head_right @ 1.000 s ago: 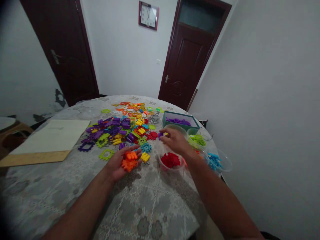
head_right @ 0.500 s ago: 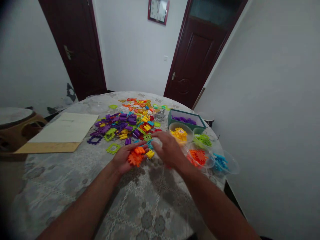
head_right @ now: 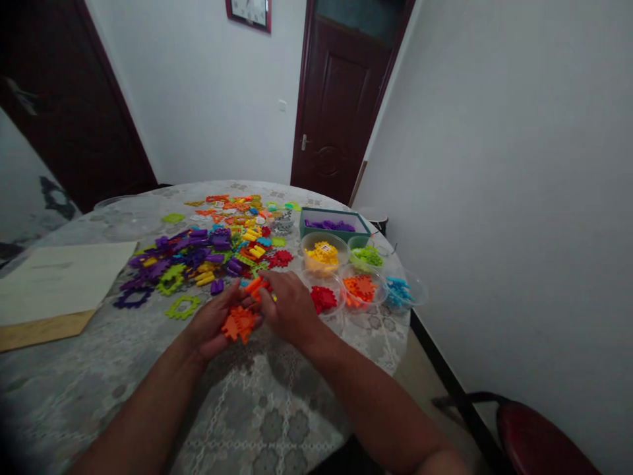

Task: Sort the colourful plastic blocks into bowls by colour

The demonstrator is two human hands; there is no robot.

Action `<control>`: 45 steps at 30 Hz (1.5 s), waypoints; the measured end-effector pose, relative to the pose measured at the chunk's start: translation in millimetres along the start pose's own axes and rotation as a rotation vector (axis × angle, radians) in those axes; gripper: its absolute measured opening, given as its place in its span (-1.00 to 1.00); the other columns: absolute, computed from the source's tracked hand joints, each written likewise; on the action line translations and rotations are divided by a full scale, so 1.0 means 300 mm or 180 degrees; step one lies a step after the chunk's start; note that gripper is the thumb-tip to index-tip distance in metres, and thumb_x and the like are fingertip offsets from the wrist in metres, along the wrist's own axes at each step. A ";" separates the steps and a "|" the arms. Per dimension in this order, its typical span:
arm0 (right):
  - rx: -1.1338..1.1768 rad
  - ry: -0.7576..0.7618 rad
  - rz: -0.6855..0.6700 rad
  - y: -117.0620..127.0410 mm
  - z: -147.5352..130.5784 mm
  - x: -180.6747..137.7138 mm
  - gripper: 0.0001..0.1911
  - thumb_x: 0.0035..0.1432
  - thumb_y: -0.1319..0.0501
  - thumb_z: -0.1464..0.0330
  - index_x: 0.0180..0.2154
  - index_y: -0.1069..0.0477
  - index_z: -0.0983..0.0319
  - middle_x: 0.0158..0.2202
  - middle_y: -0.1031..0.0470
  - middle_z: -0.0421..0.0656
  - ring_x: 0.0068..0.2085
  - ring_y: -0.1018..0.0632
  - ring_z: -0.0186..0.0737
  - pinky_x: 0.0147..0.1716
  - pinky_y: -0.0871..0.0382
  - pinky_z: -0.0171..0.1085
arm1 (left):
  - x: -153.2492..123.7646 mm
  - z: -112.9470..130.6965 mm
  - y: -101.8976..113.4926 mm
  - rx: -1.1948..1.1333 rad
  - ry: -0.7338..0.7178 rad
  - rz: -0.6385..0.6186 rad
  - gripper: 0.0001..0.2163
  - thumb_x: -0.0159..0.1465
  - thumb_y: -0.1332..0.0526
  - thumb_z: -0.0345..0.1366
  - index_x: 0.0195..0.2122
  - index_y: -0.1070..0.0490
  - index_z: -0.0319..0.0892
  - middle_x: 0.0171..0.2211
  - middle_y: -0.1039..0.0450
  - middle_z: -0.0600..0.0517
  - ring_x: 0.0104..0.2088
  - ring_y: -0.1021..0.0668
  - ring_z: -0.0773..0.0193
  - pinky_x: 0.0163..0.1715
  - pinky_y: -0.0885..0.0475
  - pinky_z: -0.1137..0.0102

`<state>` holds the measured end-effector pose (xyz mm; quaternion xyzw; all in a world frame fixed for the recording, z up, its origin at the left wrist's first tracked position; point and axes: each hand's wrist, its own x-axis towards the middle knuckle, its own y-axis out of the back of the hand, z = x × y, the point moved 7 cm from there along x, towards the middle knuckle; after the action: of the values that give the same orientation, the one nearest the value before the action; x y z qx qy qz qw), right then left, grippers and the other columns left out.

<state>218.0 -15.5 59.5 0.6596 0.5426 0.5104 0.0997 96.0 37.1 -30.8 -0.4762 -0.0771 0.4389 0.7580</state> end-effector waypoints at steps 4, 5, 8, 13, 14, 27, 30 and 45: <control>0.0094 -0.0779 0.0451 0.185 0.146 -0.035 -0.65 0.37 -0.18 0.29 0.13 -0.50 0.17 -0.02 -0.64 -0.04 -0.06 -0.62 -0.06 0.05 -0.46 -0.08 | 0.000 0.020 0.026 -0.0054 -0.0052 0.0184 -0.61 0.52 -0.09 -0.13 0.01 -0.53 -0.41 -0.28 -0.63 -0.19 -0.39 -0.68 0.15 -0.40 -0.67 0.23; 0.0066 -0.0967 0.0512 0.228 0.192 -0.047 -0.64 0.35 -0.19 0.25 0.12 -0.51 0.17 -0.06 -0.65 -0.04 -0.10 -0.63 -0.07 0.00 -0.48 -0.10 | 0.002 0.025 0.031 -0.0095 -0.0079 0.0221 -0.60 0.52 -0.09 -0.13 0.01 -0.53 -0.41 -0.29 -0.62 -0.19 -0.39 -0.68 0.15 -0.40 -0.67 0.22; -0.0095 -0.1282 0.0610 0.332 0.315 -0.079 -0.61 0.32 -0.20 0.18 0.10 -0.52 0.19 -0.11 -0.66 -0.05 -0.17 -0.64 -0.06 -0.09 -0.49 -0.11 | 0.004 0.036 0.034 -0.0201 -0.0134 0.0234 -0.58 0.53 -0.07 -0.11 0.00 -0.53 -0.41 -0.30 -0.62 -0.18 -0.41 -0.67 0.14 -0.41 -0.67 0.19; -0.0777 -0.1485 0.0576 0.433 0.442 -0.138 -0.59 0.31 -0.15 0.17 0.06 -0.55 0.22 -0.20 -0.67 -0.06 -0.21 -0.64 -0.07 -0.13 -0.48 -0.13 | 0.000 0.051 0.030 -0.0271 -0.0251 0.0334 -0.56 0.53 -0.04 -0.07 -0.05 -0.53 -0.39 -0.33 -0.60 -0.17 -0.43 -0.66 0.15 -0.43 -0.66 0.20; -0.0984 -0.1484 0.0585 0.446 0.457 -0.148 -0.59 0.31 -0.14 0.19 0.05 -0.56 0.23 -0.22 -0.67 -0.05 -0.22 -0.63 -0.06 -0.11 -0.48 -0.11 | -0.001 0.051 0.029 -0.0292 -0.0260 0.0338 -0.56 0.53 -0.04 -0.07 -0.06 -0.53 -0.38 -0.33 -0.60 -0.17 -0.43 -0.66 0.15 -0.43 -0.65 0.20; -0.0547 0.0407 -0.0133 0.111 0.005 -0.142 -0.67 0.44 -0.14 0.38 0.17 -0.44 0.17 0.17 -0.54 0.01 0.19 -0.54 -0.05 0.23 -0.45 0.01 | 0.005 0.040 0.036 -0.0424 -0.0324 0.0241 -0.53 0.51 -0.04 0.00 -0.11 -0.53 -0.34 -0.33 -0.59 -0.17 -0.41 -0.65 0.13 -0.35 -0.64 0.16; -0.0476 0.0617 -0.0630 -0.044 -0.111 -0.147 -0.65 0.42 -0.18 0.41 0.19 -0.44 0.16 0.20 -0.52 0.02 0.19 -0.54 -0.04 0.16 -0.51 -0.03 | 0.008 0.044 0.040 -0.0390 -0.0391 0.0245 -0.51 0.52 -0.02 0.00 -0.12 -0.54 -0.36 -0.35 -0.59 -0.20 -0.41 -0.65 0.17 -0.36 -0.61 0.30; -0.0284 -0.0142 0.0541 0.172 0.003 -0.138 -0.77 0.44 -0.17 0.32 0.03 -0.55 0.15 -0.05 -0.65 -0.06 -0.07 -0.65 -0.12 -0.05 -0.56 -0.15 | -0.013 0.042 0.023 -0.0242 -0.0338 0.0223 -0.50 0.49 -0.02 0.08 -0.09 -0.50 -0.29 -0.31 -0.60 -0.18 -0.38 -0.67 0.10 -0.31 -0.67 0.06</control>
<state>254.9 -69.2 71.1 0.7094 0.4590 0.5260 0.0974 83.0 43.5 -28.4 -0.4831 -0.1172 0.4866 0.7184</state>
